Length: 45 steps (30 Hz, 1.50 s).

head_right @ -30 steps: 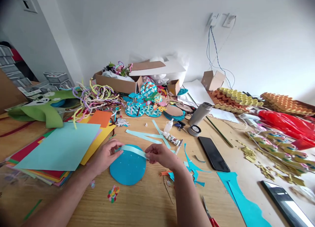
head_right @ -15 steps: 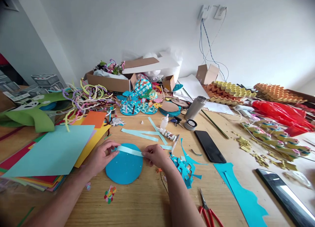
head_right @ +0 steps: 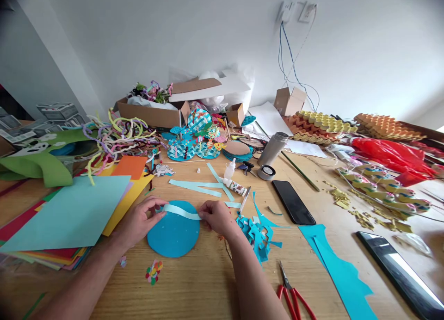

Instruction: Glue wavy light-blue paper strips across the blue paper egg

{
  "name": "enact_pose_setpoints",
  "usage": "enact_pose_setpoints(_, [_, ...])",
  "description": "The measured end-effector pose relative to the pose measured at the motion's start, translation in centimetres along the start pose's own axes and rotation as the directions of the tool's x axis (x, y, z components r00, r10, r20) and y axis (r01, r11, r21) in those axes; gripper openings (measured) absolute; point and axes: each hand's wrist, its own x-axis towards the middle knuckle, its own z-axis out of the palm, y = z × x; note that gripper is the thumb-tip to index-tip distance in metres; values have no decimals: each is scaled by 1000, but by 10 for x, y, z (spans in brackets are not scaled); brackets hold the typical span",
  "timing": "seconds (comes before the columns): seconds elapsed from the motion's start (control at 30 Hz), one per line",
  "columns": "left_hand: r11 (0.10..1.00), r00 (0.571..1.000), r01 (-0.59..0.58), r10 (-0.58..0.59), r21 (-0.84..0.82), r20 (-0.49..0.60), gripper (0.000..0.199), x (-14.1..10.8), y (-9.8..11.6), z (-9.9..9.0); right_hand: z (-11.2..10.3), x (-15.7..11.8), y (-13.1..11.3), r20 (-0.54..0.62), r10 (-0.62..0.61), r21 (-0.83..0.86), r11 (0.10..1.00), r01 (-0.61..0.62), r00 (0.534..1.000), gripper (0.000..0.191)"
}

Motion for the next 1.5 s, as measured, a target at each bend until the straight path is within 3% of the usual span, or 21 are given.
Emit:
enact_pose_setpoints(0.7, [1000,999,-21,21,10,-28,16,-1,1,0,8,2,0,-90,14,-203,979,-32,996,7])
enact_pose_setpoints(1.5, [1000,1000,-13,13,19,-8,16,-1,-2,1,10,-3,-8,-119,27,-268,962,-59,993,8])
